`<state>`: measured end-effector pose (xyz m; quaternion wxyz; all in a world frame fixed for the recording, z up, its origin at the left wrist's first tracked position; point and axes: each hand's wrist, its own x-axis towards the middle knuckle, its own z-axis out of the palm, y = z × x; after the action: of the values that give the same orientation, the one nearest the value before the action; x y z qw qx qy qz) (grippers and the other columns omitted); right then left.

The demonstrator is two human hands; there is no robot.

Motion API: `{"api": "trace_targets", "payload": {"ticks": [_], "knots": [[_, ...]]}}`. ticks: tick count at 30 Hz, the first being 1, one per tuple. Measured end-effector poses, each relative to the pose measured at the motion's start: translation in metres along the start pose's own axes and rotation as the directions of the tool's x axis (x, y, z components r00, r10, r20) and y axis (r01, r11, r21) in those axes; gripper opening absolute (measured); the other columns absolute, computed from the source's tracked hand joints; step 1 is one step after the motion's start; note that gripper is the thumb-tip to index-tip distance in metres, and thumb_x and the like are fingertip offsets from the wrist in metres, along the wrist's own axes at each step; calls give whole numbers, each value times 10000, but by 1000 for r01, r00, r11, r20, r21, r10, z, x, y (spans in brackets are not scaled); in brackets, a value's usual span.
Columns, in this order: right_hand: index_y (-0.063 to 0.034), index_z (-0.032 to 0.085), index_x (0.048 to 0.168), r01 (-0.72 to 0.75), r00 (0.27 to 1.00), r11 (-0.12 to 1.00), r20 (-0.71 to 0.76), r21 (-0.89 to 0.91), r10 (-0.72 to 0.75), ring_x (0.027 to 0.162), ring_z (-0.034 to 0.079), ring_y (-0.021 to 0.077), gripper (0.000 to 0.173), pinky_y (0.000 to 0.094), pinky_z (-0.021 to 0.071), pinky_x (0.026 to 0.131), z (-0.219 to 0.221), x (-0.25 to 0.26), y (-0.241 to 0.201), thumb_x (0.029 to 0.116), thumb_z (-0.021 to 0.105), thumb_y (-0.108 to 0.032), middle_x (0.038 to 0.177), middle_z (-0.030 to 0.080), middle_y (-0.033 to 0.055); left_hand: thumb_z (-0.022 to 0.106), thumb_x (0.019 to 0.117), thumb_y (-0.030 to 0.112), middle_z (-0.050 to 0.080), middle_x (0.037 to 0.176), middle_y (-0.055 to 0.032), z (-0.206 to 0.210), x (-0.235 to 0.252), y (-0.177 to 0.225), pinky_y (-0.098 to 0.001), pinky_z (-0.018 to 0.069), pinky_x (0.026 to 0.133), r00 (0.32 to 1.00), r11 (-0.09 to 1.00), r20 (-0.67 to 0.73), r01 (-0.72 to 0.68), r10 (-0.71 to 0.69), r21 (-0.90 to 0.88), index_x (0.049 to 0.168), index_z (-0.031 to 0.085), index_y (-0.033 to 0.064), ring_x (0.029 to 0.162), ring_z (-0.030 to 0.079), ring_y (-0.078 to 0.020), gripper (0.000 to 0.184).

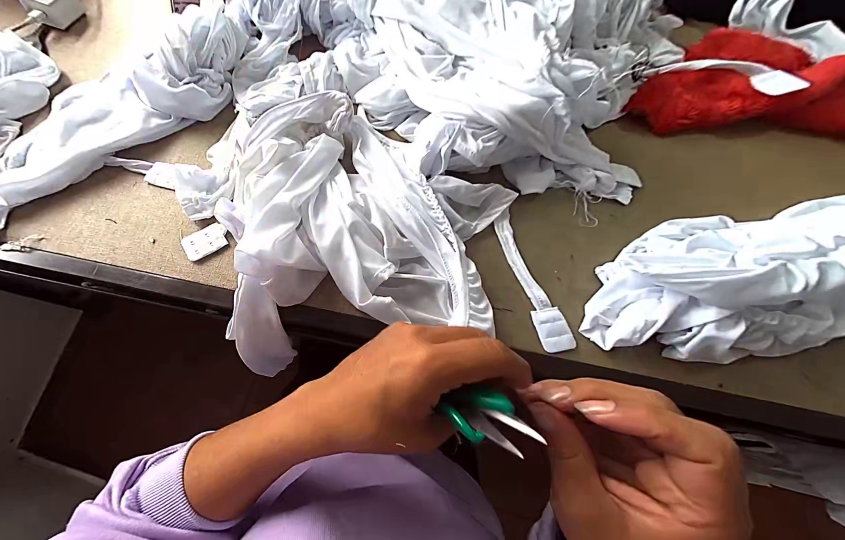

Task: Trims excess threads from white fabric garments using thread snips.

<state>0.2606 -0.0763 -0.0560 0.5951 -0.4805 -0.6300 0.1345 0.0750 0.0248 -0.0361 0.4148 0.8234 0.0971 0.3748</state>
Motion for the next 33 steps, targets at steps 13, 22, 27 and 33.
{"api": "trace_targets", "payload": {"ticks": [13, 22, 27, 33], "knots": [[-88, 519, 1411, -75, 924, 917, 318, -391, 211, 817, 700, 155, 637, 301, 590, 655, 22, -56, 34, 926, 733, -443, 1025, 720, 108, 680, 871, 58, 681, 853, 5, -7, -101, -24, -195, 546, 677, 910, 905, -136, 409, -393, 122, 991, 723, 51, 755, 622, -35, 128], [-175, 531, 1265, -235, 966, 967, 82, -101, 243, 984, 678, -18, 302, 168, 580, 873, 49, -49, 25, 992, 660, -171, 1097, 688, -95, 729, 890, 82, 691, 833, -39, 38, -76, -29, -205, 546, 673, 899, 923, -234, 385, -370, 19, 1016, 715, -6, 729, 629, -59, 154], [-275, 569, 1311, -139, 990, 988, 18, -71, 140, 1089, 603, -3, 329, 171, 531, 906, 36, -46, 16, 997, 646, -336, 1239, 582, -138, 643, 938, -12, 656, 779, -48, 37, -69, -17, -158, 499, 579, 897, 867, -197, 295, -397, -403, 975, 697, -68, 636, 573, -15, 86], [-224, 713, 1063, -121, 980, 987, 144, -105, 135, 1087, 632, 39, 120, 183, 550, 892, 22, -28, 3, 997, 669, -314, 1138, 659, -95, 671, 895, -27, 704, 883, -98, 38, -66, -7, -175, 543, 743, 971, 963, -130, 173, -202, -206, 1027, 694, -86, 792, 638, -48, 146]]}}
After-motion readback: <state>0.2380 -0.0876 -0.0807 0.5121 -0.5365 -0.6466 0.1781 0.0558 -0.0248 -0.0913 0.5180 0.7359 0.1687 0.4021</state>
